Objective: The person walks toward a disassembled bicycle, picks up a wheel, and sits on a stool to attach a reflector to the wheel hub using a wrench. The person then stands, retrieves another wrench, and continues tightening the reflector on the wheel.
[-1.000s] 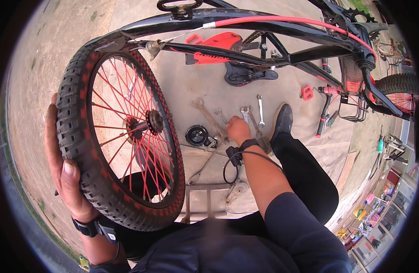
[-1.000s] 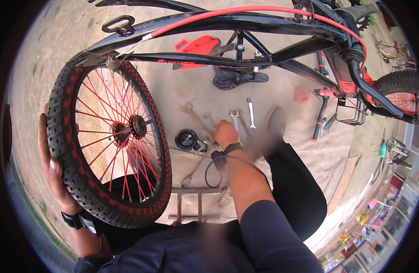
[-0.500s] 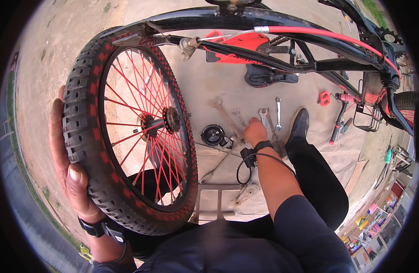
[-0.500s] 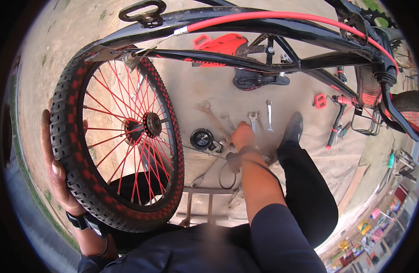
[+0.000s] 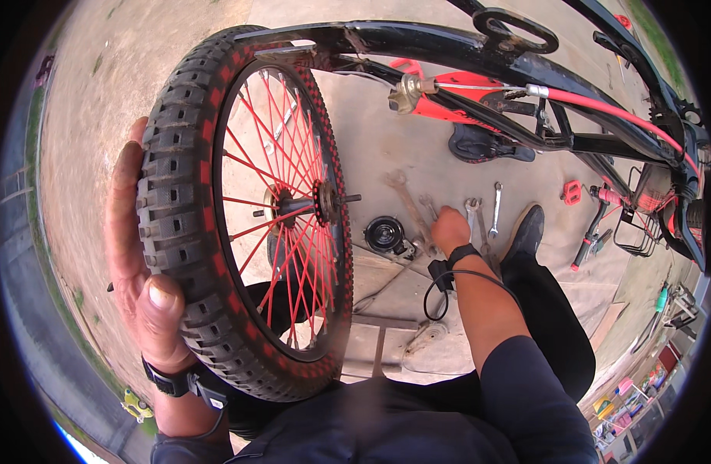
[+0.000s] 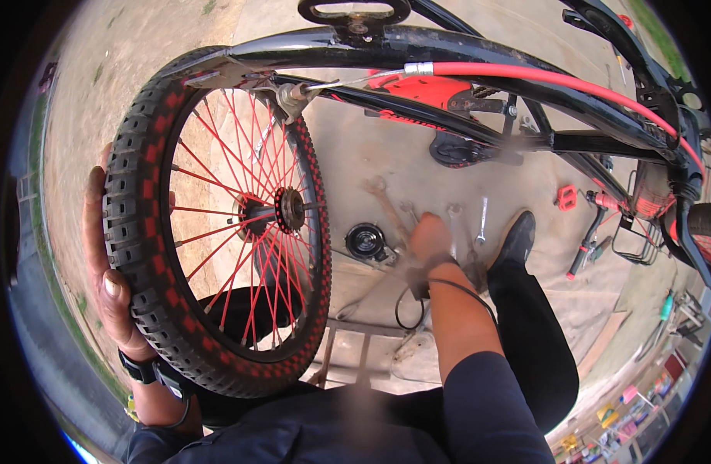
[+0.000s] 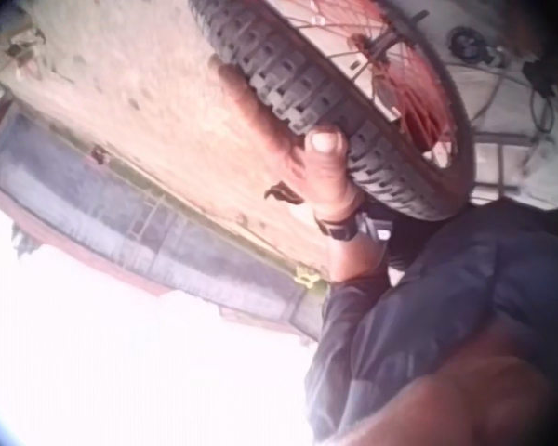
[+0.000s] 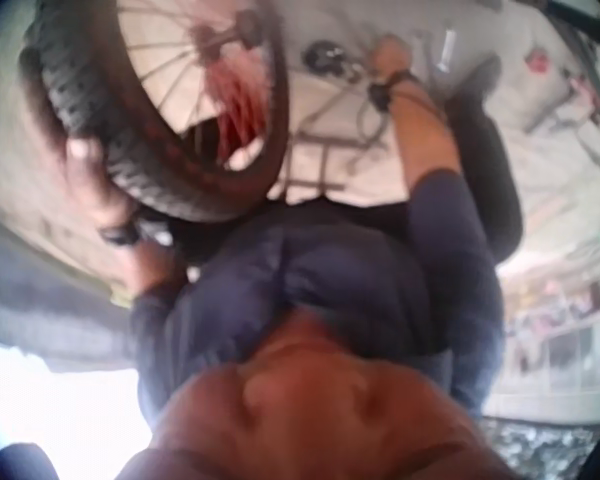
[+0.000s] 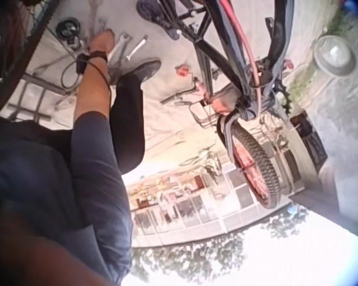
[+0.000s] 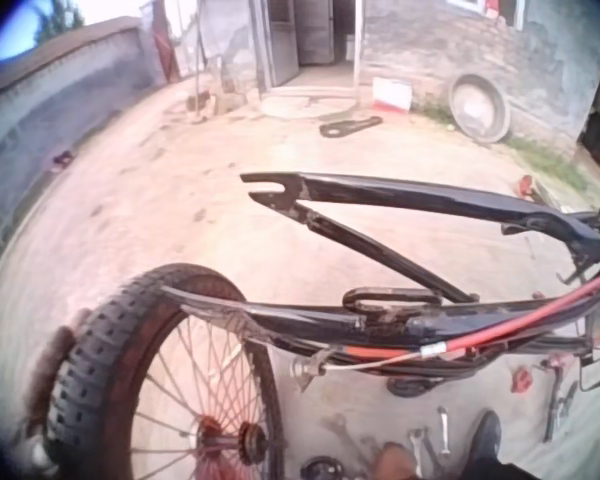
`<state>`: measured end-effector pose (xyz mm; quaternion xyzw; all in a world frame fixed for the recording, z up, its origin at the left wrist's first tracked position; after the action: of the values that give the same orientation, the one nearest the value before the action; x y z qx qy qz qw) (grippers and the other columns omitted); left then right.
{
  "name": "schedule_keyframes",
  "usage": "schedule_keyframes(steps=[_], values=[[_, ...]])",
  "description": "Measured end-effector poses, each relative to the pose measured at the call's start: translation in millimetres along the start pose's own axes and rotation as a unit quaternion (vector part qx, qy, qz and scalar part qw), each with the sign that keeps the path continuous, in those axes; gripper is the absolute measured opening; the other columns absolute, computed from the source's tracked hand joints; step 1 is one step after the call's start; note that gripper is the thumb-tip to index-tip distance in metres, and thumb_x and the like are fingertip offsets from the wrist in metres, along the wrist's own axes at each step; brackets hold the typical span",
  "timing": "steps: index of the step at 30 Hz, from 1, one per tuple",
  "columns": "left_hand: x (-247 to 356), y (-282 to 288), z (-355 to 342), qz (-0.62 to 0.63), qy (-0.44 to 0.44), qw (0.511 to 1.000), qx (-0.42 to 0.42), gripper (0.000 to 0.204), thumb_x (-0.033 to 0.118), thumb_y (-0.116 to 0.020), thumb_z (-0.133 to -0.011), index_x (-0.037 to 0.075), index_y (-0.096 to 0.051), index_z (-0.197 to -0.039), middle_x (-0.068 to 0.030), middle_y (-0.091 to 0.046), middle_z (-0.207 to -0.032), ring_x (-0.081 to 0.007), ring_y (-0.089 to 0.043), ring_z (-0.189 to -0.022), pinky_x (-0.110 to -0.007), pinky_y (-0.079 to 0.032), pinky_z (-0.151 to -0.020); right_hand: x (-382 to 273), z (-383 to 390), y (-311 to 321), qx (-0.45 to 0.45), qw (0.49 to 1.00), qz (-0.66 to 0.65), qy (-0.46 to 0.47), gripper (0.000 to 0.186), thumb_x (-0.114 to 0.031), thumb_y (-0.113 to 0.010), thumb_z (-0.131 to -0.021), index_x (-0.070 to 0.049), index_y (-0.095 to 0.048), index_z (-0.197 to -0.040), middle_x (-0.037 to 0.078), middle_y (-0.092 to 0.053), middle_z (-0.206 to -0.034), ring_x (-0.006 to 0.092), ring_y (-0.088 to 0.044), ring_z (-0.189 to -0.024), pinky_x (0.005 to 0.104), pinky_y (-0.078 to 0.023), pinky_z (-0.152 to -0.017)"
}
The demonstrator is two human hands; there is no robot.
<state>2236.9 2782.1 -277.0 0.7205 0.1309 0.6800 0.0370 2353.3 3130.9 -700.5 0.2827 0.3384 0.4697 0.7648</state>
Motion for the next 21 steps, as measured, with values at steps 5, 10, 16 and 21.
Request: schedule_keyframes(steps=[5,10,16,21], values=[[-3,3,-1,-0.006,-0.002,1.000,-0.011,0.108,0.060,-0.064,-0.086,-0.007,-0.021,-0.158,-0.0270,-0.024,-0.164,-0.0362,-0.034,-0.149,-0.048,-0.026,-0.124,-9,8,13,0.024,1.000,-0.018,0.003,0.023,-0.016,-0.069,-0.079,-0.001,-0.063,-0.094,0.022,-0.071,-0.090,0.0407,-0.069,-0.088,0.0505,-0.055,-0.078],[-2,5,0,-0.003,-0.003,1.000,-0.013,0.108,0.060,-0.065,-0.086,-0.008,-0.022,-0.158,-0.0267,-0.024,-0.164,-0.0363,-0.034,-0.150,-0.048,-0.026,-0.124,-43,14,91,0.087,0.978,-0.187,0.025,0.024,-0.012,-0.068,-0.079,-0.003,-0.062,-0.101,0.014,-0.065,-0.075,0.0304,-0.066,-0.070,0.0409,-0.053,-0.066],[1,3,-2,0.019,-0.003,1.000,-0.019,0.107,0.058,-0.068,-0.085,-0.008,-0.024,-0.157,-0.0253,-0.027,-0.164,-0.0358,-0.035,-0.149,-0.048,-0.027,-0.123,-144,73,132,0.038,0.940,-0.328,0.092,0.031,-0.009,-0.067,-0.080,-0.004,-0.063,-0.110,0.009,-0.061,-0.073,0.0181,-0.058,-0.063,0.0329,-0.049,-0.062],[6,-2,3,0.035,0.004,0.998,-0.042,0.103,0.054,-0.071,-0.084,-0.007,-0.029,-0.156,-0.0256,-0.029,-0.163,-0.0353,-0.035,-0.149,-0.048,-0.027,-0.123,-179,107,105,0.033,0.938,-0.285,0.194,0.032,-0.009,-0.064,-0.083,-0.004,-0.063,-0.114,0.012,-0.064,-0.079,0.0241,-0.062,-0.067,0.0354,-0.051,-0.065]])
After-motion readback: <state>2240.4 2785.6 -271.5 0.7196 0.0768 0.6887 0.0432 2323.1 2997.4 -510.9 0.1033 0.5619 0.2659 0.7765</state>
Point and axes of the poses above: each hand's wrist, its own z-axis away from the middle knuckle, its own y-axis out of the back of the hand, x = y × z, the point moved 8 cm from there along -z, towards the middle knuckle
